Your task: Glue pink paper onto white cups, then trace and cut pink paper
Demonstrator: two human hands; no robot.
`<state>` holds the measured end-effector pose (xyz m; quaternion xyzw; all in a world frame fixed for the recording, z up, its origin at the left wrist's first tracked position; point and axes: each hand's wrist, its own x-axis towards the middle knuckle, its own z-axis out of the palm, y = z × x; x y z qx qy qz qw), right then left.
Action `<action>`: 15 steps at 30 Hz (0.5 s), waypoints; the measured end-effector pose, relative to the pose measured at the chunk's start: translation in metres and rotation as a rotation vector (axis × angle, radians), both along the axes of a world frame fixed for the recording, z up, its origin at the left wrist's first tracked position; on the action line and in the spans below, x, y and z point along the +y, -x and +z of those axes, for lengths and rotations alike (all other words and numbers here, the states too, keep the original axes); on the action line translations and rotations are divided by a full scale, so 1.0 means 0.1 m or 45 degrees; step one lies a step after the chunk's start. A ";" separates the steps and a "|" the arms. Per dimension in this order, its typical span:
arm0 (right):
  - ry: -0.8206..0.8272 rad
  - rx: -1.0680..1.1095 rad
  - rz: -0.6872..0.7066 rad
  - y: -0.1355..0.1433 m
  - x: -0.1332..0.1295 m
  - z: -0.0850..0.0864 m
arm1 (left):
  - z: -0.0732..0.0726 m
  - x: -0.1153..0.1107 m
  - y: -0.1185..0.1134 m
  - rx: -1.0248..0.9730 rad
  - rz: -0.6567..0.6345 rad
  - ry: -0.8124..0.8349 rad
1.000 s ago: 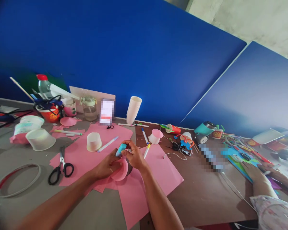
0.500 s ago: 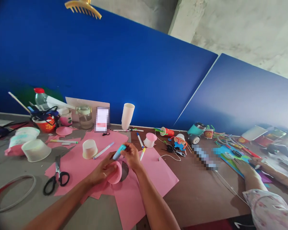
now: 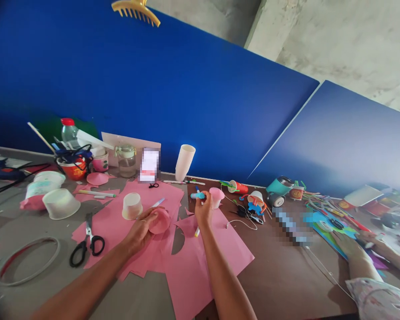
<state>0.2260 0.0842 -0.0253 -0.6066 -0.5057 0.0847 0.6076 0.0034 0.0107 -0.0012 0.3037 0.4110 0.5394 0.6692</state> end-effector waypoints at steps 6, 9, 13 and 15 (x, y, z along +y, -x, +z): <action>0.074 -0.169 0.013 0.01 -0.09 0.03 | 0.11 -0.01 0.03 -0.099 -0.024 0.066; 0.188 -0.131 0.193 0.08 -0.23 0.13 | 0.14 -0.04 0.02 -0.145 -0.036 0.042; 0.318 -0.141 0.547 0.37 -0.49 0.27 | 0.17 -0.07 0.01 -0.179 -0.022 -0.005; 0.340 -0.184 0.684 0.54 -0.61 0.32 | 0.16 -0.07 0.01 -0.174 0.004 -0.035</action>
